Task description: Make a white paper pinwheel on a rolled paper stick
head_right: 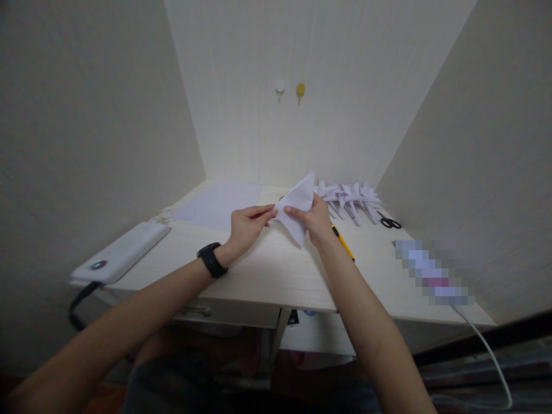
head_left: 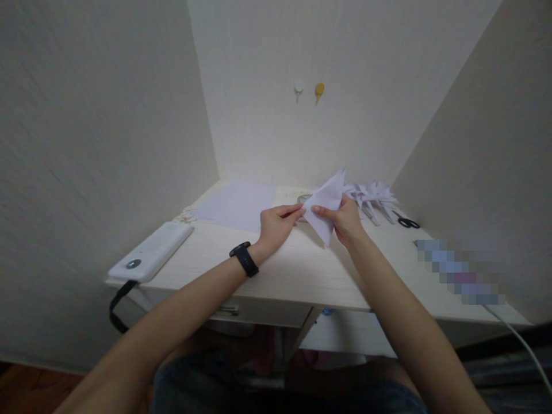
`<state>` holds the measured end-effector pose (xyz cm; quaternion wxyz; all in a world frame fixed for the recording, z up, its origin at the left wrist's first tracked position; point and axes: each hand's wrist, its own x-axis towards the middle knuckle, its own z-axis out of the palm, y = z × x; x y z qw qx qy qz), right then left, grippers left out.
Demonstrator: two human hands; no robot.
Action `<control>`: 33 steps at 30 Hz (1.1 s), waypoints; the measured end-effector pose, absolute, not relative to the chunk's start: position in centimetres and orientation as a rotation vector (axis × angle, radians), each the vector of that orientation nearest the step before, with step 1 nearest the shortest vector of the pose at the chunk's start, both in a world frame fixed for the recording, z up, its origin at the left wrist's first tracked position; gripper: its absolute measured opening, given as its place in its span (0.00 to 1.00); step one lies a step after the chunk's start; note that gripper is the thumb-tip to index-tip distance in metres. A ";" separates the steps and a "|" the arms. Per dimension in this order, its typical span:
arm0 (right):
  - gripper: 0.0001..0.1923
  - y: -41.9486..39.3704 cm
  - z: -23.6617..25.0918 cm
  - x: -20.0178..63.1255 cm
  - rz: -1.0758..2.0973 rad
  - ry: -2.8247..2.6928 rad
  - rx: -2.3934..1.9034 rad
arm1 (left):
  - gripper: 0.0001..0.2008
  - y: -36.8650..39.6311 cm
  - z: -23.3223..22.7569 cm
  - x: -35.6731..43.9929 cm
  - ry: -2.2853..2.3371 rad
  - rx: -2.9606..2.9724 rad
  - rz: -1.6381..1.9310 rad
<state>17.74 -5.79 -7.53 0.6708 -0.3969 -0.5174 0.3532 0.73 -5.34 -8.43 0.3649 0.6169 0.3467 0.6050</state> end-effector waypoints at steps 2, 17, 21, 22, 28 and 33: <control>0.28 -5.8 -7.4 17.8 0.811 -1.164 -0.891 | 0.09 -5.5 -8.2 0.8 0.902 1.565 1.551; 0.28 -6.0 -7.0 17.7 0.870 -1.087 -0.895 | 0.09 -5.4 -8.0 0.6 0.843 1.505 1.529; 0.30 -6.3 -6.8 17.3 0.916 -1.086 -0.906 | 0.16 -4.5 -7.5 -0.2 0.767 1.599 1.444; 0.30 -6.4 -6.8 17.2 0.937 -1.096 -0.909 | 0.19 -4.1 -7.2 -0.5 0.764 1.620 1.407; 0.31 -6.8 -7.0 16.2 1.039 -1.153 -0.939 | 0.16 -2.3 -5.2 -1.6 0.796 1.705 1.117; 0.31 -7.0 -7.0 15.9 1.062 -1.176 -0.937 | 0.12 -1.6 -4.6 -1.7 0.785 1.713 0.984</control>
